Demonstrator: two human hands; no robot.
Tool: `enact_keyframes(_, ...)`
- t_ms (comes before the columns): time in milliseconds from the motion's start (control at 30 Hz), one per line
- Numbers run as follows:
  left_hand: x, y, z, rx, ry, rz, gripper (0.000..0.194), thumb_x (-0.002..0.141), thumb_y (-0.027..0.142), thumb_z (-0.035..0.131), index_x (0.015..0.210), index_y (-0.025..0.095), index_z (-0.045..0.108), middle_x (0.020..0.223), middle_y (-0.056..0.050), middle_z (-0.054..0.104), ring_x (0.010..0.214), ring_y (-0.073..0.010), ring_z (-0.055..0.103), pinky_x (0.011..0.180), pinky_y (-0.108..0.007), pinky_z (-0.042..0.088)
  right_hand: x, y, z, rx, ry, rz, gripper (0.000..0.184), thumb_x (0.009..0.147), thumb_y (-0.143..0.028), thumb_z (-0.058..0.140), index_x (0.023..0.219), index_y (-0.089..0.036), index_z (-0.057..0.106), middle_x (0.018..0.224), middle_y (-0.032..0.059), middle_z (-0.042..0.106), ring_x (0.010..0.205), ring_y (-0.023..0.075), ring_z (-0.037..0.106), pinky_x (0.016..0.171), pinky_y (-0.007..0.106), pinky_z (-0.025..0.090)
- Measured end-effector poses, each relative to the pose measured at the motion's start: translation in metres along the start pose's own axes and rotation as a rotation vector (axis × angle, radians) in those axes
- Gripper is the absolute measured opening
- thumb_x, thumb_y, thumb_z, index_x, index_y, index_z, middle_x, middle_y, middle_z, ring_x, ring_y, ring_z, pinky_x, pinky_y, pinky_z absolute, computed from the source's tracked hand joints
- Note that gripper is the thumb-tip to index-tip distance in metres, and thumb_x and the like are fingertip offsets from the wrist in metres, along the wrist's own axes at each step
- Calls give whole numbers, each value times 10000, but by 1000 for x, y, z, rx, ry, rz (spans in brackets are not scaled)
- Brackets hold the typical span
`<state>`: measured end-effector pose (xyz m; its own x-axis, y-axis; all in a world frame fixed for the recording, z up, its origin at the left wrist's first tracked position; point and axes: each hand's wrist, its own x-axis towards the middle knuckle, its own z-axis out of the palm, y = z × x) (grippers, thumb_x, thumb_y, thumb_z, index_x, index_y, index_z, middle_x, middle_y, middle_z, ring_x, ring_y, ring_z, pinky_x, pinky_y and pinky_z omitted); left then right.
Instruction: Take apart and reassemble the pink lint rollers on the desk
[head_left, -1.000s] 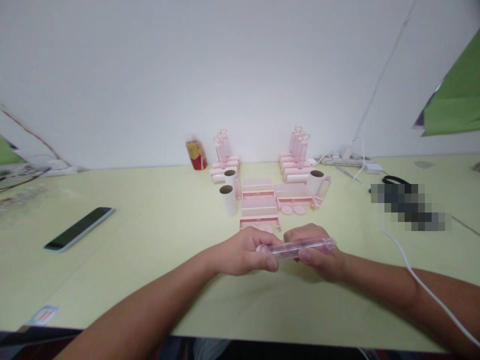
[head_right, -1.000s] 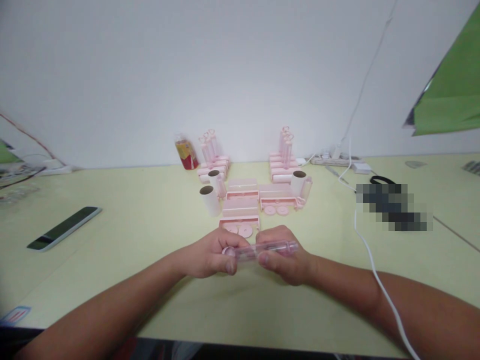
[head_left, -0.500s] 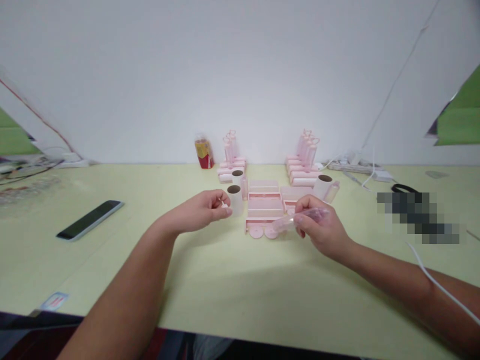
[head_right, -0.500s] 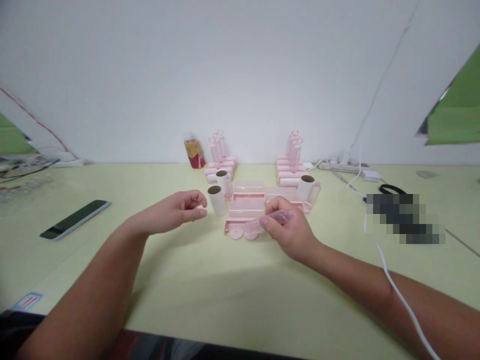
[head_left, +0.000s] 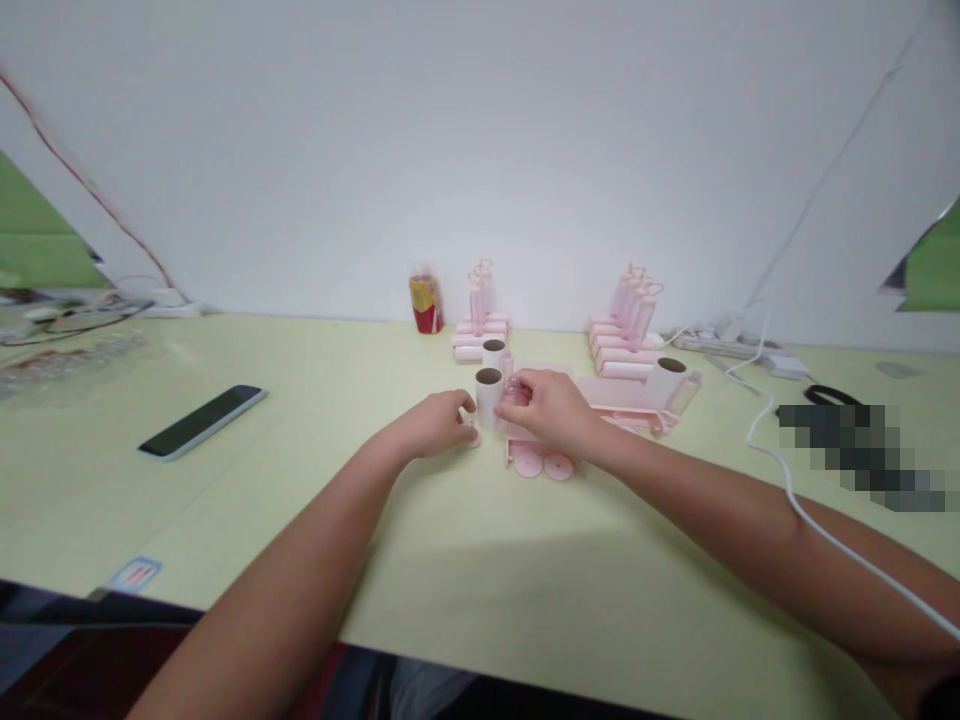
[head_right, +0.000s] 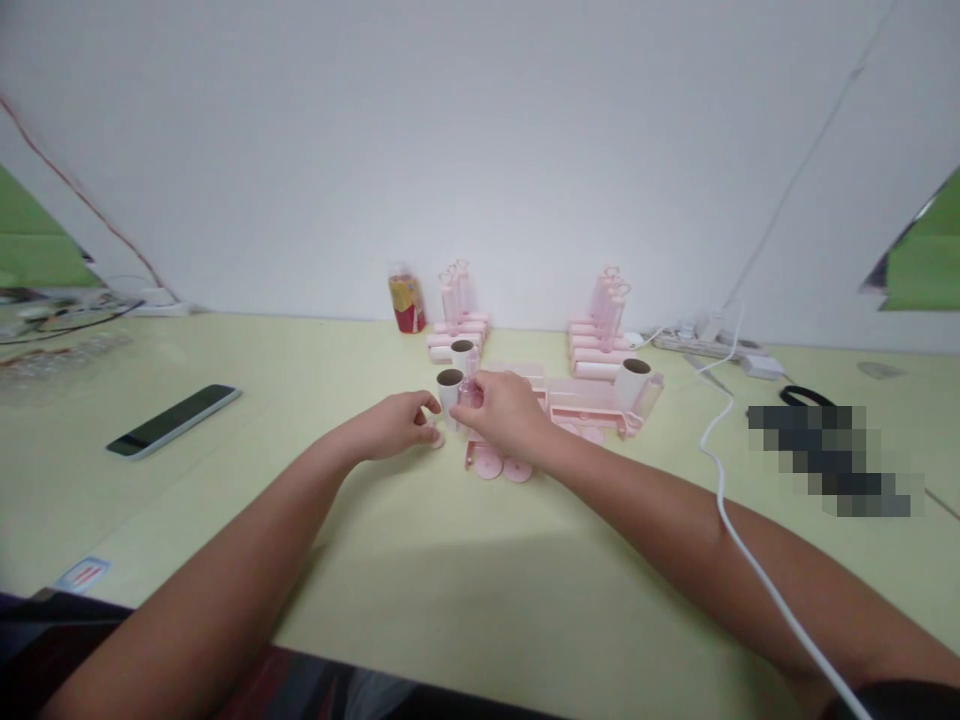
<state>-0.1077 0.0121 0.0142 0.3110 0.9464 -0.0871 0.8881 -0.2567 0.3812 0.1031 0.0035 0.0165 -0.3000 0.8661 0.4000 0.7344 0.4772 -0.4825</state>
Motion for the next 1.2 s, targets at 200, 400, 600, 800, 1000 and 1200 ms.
enact_keyframes(200, 7, -3, 12, -92, 47, -38, 519, 665, 376, 714, 1123, 172, 580, 960, -67, 699, 787, -205, 654, 629, -255, 445, 2, -1, 12, -213, -51, 0, 254, 783, -443, 641, 731, -195, 642, 682, 35, 629, 660, 178, 484, 599, 280, 232)
enact_keyframes(400, 15, -6, 26, -207, 101, 5, 484, 694, 340, 710, 1115, 195, 519, 851, -20, 686, 702, -169, 635, 570, -235, 413, -1, 4, 18, -286, -33, 11, 272, 786, -473, 629, 750, -206, 662, 740, 47, 658, 725, 200, 495, 615, 294, 213)
enact_keyframes(600, 20, -5, 33, -291, 135, 31, 539, 658, 396, 752, 1087, 194, 498, 803, -13, 673, 669, -167, 610, 552, -238, 392, -2, 6, 17, -284, -95, 39, 318, 786, -518, 632, 785, -203, 683, 761, 56, 664, 708, 194, 503, 627, 298, 227)
enact_keyframes(800, 15, -6, 26, -332, 35, 45, 756, 628, 432, 764, 1259, 190, 426, 837, -25, 676, 684, -187, 633, 528, -243, 415, -13, 8, 13, -244, -26, 0, 339, 795, -536, 635, 876, -216, 713, 838, 72, 673, 839, 237, 536, 712, 313, 296)
enact_keyframes(1000, 16, -21, -10, -291, -39, -52, 835, 607, 535, 761, 1315, 197, 474, 906, -55, 693, 716, -201, 660, 567, -260, 464, -48, 21, -11, -107, 45, -73, 194, 812, -364, 675, 928, -209, 679, 939, 59, 680, 913, 240, 531, 785, 348, 338)
enact_keyframes(1200, 66, -36, -52, -67, 114, -137, 619, 716, 602, 639, 1163, 175, 618, 912, -100, 702, 760, -232, 667, 564, -273, 455, -96, 32, -32, 100, -18, -153, 62, 861, -237, 611, 886, -185, 632, 835, 43, 645, 814, 192, 554, 765, 333, 398)
